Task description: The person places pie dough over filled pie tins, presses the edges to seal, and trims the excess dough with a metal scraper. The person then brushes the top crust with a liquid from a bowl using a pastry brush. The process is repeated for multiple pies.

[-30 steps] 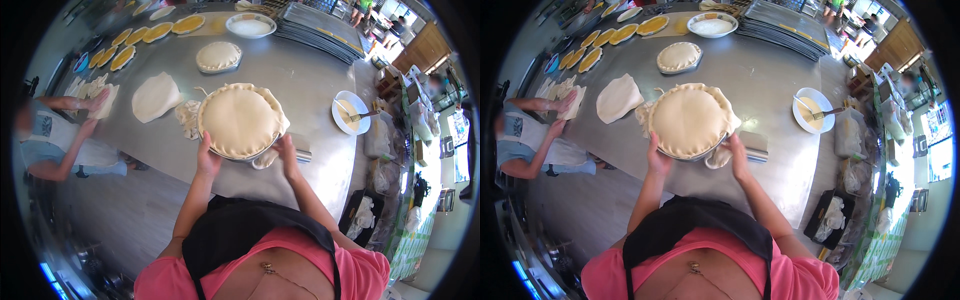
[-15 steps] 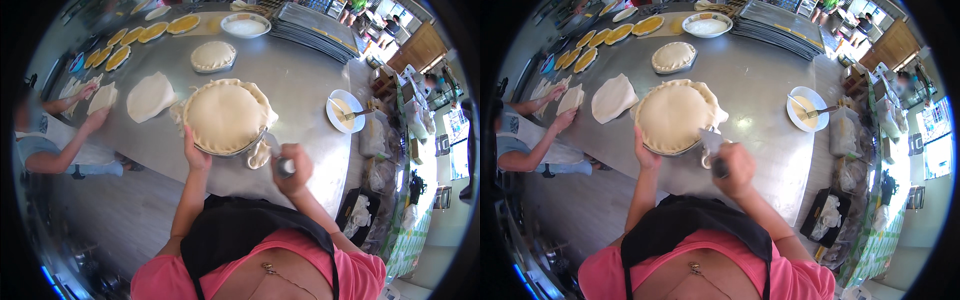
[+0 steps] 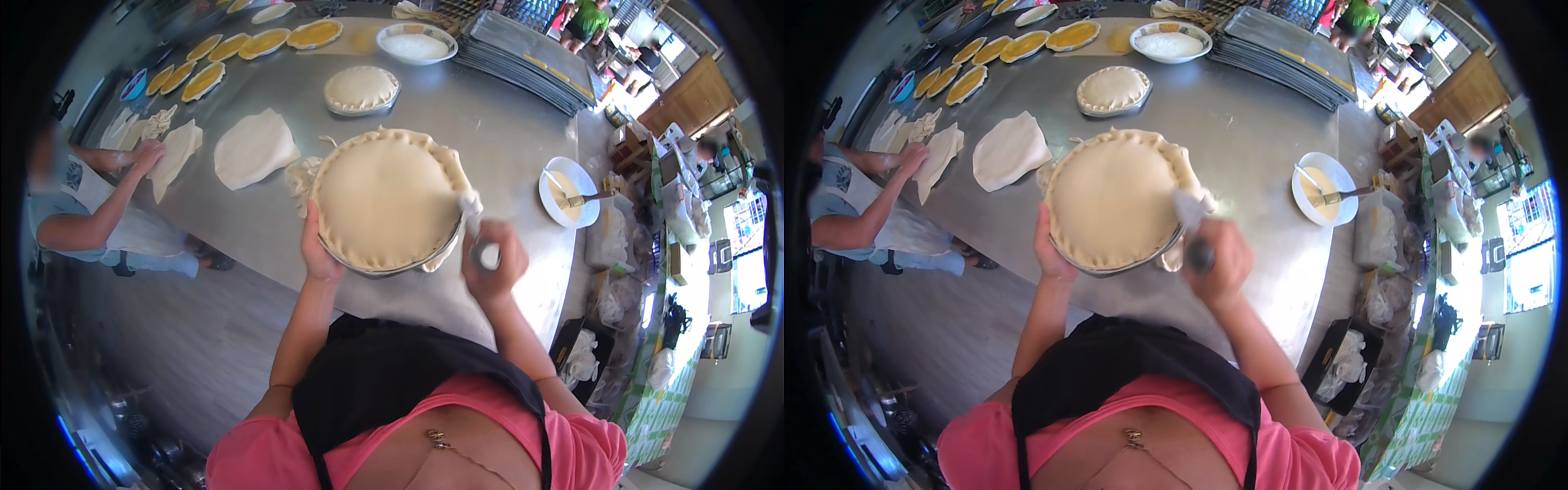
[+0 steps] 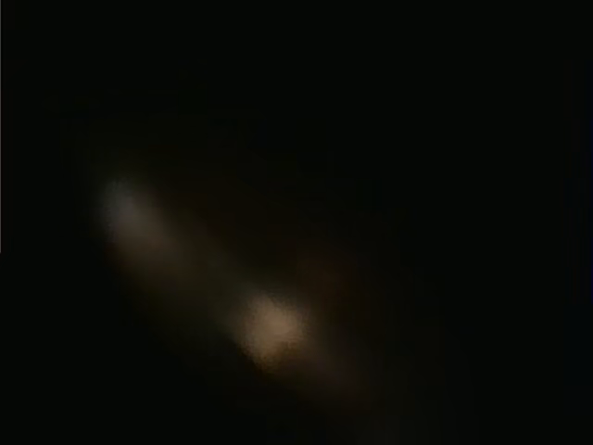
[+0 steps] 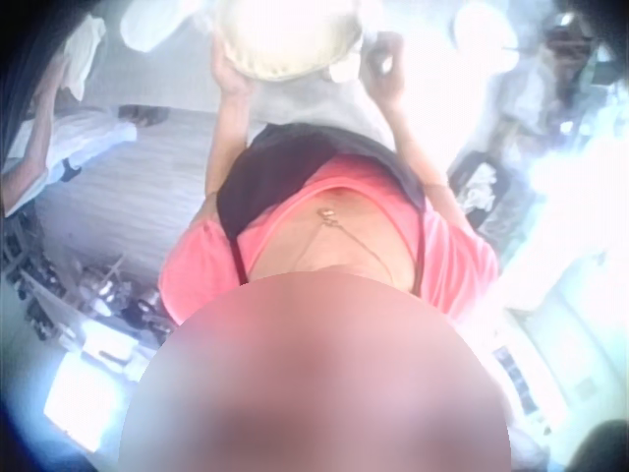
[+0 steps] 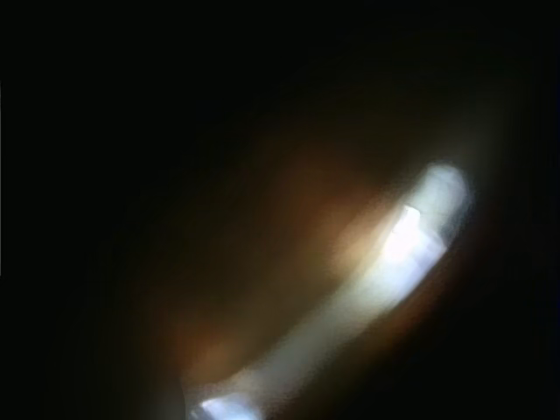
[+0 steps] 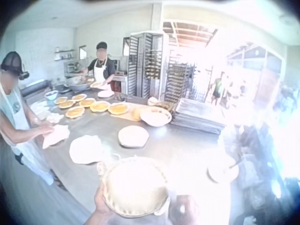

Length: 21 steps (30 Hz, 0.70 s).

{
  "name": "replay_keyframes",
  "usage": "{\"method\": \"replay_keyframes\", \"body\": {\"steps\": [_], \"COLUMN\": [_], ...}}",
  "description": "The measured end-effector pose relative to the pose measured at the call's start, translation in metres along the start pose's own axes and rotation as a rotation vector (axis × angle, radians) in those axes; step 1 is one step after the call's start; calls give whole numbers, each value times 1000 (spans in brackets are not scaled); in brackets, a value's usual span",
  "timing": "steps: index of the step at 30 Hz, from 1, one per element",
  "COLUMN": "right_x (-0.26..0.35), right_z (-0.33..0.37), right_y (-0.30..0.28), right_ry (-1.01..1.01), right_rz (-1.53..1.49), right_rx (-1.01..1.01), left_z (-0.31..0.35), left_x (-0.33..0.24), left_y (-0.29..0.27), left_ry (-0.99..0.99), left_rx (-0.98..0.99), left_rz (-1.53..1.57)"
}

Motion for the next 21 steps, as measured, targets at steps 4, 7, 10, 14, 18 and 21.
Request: {"method": "replay_keyframes", "body": {"steps": [4, 7, 10, 14, 18, 21], "right_x": [-9, -25, -10, -33, -20, -24], "right_z": [-5, -16, -22, -22, -24, -24], "right_y": [-9, -4, -15, -13, -21, -15], "right_ry": [57, 194, -73, 234, -31, -11], "right_rz": [-76, -4, -148, -118, -241, -153], "right_rx": [92, 218, 209, 295, 189, 258], "left_z": [-2, 0, -6, -9, -17, -19], "left_x": [2, 1, -3, -6, -11, -6], "left_y": [0, 3, 4, 2, -3, -2], "left_ry": [-55, -115, -156, -317, -308, -371], "left_rx": [61, 139, 184, 227, 181, 204], "left_rz": [19, -3, 28, 69, 23, -17]}}
Point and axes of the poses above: each hand's wrist, its own z-axis away from the middle knuckle, its own y-axis out of the palm, x = y × z, the point moved 6 cm from there along -z, towards the middle knuckle, and after that the axes turned 1 degree about -z, right-handed, at the moved point
